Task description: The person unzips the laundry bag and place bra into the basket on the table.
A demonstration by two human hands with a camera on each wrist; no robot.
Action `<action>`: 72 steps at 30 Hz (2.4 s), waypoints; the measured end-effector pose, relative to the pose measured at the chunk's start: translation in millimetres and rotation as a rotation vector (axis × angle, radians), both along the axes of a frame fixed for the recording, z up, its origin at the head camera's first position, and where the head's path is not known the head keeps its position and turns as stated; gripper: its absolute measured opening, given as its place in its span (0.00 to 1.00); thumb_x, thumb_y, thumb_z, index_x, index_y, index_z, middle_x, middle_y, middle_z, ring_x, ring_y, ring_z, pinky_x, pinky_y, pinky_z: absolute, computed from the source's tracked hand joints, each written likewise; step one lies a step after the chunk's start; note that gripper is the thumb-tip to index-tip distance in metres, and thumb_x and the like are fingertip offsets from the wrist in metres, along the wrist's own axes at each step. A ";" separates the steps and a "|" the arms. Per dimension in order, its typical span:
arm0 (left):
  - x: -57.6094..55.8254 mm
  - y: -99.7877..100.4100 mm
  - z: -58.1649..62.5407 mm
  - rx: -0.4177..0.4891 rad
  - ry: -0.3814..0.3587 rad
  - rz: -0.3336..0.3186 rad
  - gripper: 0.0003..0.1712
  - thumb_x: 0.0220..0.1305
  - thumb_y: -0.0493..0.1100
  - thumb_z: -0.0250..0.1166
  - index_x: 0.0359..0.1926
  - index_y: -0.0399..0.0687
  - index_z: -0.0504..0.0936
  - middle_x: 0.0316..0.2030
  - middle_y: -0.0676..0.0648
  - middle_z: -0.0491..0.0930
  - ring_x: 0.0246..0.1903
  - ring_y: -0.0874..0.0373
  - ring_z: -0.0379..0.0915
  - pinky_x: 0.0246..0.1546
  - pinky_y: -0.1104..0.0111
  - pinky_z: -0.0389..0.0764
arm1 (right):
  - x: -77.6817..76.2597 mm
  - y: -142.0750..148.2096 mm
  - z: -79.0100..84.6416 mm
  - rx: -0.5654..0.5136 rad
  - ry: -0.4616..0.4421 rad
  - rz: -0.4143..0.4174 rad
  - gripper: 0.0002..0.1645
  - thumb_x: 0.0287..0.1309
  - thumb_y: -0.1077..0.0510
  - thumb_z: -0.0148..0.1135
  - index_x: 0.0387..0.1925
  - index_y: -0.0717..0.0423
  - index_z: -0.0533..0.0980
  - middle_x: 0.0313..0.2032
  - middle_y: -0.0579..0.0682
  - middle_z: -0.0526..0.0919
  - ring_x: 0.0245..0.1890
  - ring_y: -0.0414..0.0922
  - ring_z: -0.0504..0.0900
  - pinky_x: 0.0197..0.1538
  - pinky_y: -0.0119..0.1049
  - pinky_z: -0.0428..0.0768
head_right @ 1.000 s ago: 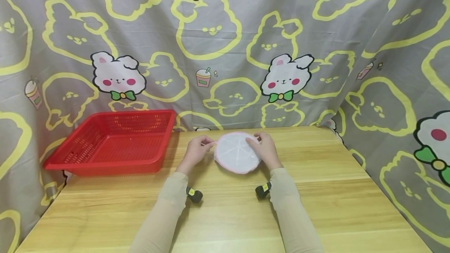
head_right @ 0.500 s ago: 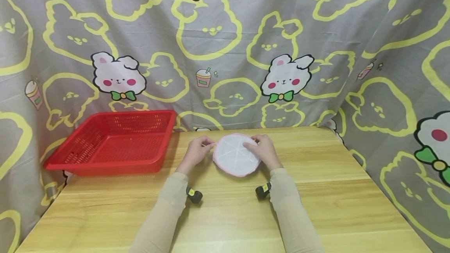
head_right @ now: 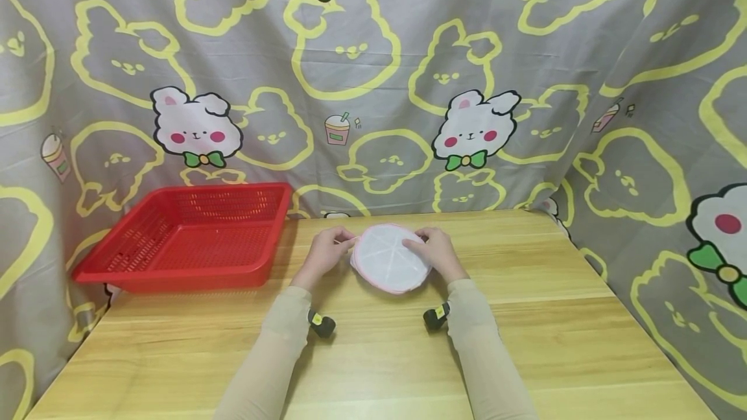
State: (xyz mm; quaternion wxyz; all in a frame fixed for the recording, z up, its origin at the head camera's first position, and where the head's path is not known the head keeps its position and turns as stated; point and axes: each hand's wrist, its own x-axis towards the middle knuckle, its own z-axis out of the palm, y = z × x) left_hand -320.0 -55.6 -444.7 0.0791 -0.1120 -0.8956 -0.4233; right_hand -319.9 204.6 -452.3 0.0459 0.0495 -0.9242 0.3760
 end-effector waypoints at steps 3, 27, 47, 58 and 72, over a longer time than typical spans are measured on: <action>-0.4 -0.6 -0.2 -0.004 0.004 0.001 0.06 0.64 0.44 0.66 0.34 0.47 0.85 0.34 0.48 0.87 0.38 0.53 0.79 0.38 0.66 0.76 | 0.1 -1.4 0.6 -0.010 -0.007 -0.007 0.28 0.58 0.45 0.65 0.49 0.65 0.79 0.42 0.60 0.82 0.41 0.51 0.78 0.44 0.39 0.76; -1.1 -3.3 3.0 0.011 0.022 -0.054 0.06 0.66 0.44 0.64 0.36 0.48 0.84 0.33 0.49 0.85 0.32 0.60 0.78 0.33 0.71 0.76 | 3.4 -3.6 0.7 -0.096 0.055 -0.160 0.20 0.54 0.48 0.67 0.38 0.61 0.80 0.36 0.57 0.83 0.38 0.49 0.78 0.40 0.32 0.74; -2.4 -5.9 1.0 0.050 0.030 -0.131 0.06 0.66 0.43 0.63 0.36 0.47 0.83 0.32 0.49 0.84 0.29 0.61 0.78 0.32 0.70 0.77 | 4.0 -2.7 1.8 -0.123 0.069 -0.256 0.22 0.54 0.47 0.66 0.40 0.62 0.78 0.40 0.60 0.83 0.41 0.52 0.78 0.44 0.38 0.77; -1.2 -5.4 3.2 0.049 0.014 -0.145 0.07 0.66 0.47 0.63 0.36 0.49 0.83 0.33 0.50 0.84 0.29 0.61 0.76 0.33 0.71 0.77 | 4.6 -3.3 2.0 -0.119 0.065 -0.281 0.22 0.54 0.47 0.66 0.40 0.62 0.78 0.40 0.60 0.83 0.41 0.53 0.78 0.43 0.38 0.76; -1.1 -5.2 2.1 0.060 0.026 -0.216 0.05 0.66 0.41 0.63 0.37 0.46 0.83 0.32 0.46 0.84 0.31 0.54 0.79 0.32 0.72 0.77 | 5.0 -1.6 1.7 -0.123 0.070 -0.329 0.21 0.53 0.48 0.65 0.39 0.61 0.77 0.40 0.61 0.82 0.40 0.53 0.78 0.40 0.36 0.76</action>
